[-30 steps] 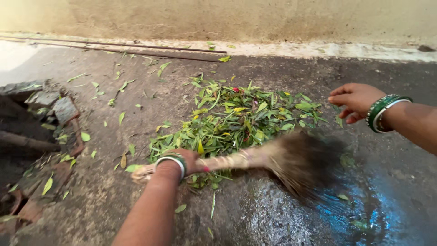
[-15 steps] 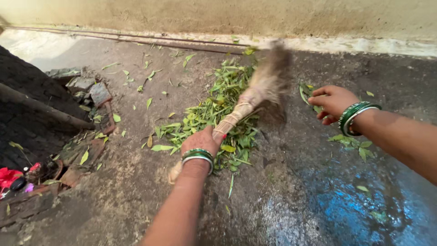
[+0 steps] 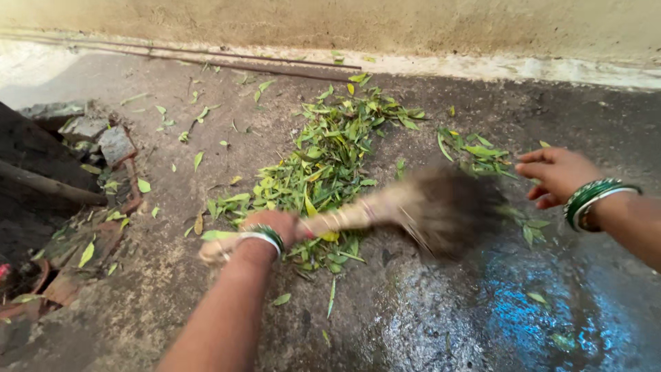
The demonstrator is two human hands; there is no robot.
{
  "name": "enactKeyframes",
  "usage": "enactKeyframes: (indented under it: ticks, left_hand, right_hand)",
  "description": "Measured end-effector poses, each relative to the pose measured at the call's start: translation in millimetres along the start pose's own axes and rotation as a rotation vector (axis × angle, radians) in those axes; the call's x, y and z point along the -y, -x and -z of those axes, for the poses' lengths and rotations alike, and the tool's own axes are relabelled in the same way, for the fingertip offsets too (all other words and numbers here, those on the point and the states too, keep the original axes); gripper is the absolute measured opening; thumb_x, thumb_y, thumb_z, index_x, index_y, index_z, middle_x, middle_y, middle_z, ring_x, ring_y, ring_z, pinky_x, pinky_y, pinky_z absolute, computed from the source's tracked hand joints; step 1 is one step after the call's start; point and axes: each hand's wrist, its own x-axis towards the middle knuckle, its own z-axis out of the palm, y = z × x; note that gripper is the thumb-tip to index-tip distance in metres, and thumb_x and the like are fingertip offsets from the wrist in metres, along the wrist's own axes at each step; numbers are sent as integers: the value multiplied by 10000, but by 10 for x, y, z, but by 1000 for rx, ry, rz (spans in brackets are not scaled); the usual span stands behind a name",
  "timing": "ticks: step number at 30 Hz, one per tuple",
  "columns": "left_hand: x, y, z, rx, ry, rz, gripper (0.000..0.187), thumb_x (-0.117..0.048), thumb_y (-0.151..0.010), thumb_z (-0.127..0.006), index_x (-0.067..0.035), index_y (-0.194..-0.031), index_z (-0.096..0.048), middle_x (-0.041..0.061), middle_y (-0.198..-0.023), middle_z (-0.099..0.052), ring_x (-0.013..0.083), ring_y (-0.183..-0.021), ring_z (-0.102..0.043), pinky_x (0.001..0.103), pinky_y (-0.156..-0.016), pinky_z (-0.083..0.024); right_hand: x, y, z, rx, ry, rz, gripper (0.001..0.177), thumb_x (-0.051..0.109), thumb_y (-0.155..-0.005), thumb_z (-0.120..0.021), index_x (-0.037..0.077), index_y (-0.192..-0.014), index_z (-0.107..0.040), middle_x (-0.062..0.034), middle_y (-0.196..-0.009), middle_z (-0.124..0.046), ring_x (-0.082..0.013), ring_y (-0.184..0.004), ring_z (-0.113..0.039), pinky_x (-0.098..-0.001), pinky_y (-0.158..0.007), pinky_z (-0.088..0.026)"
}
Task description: The person sweeps leaves and debris across a concrete floor using a small broom, gathering them into a pile.
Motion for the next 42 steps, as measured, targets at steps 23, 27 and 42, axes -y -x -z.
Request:
enactKeyframes:
  ticks: [23,27,42]
  left_hand:
    - [-242,235,-299,-13,324,56,511,-593,-945,-549,-264,-1322,-648,109,-1271,-693,292,-1173,-673,446,-1051,-496]
    - [-199,332,-124,-143,361,271,514,-593,-959,-546,-243,-1320,-651,128,-1214,-733,302,-1124,-696,471,-990,-537]
    - [-1144,-94,-701,-109,1136,-258,630,-459,-949,-570,-226,-1525,-465,220,-1259,-685,369,-1146,-681,419,-1021,-503]
  right_hand:
    - [-355,293,-874,46,-77,-5,416,222,-922,-690,73,-1306,-639,-100,-1008,-709,-226,-691,-680,-392,-556,-559]
    - [-108,431,-1050,136,-31,11,426,249,-928,-680,81,-1316,-630,-135,-964,-717,-219,-705,-680,-383,-560,-569]
    - [1148,710,-1478,253,-177,194,297,229,-940,-593,98,-1206,-567,-152,-981,-727,-302,-751,-705,-457,-610,-578]
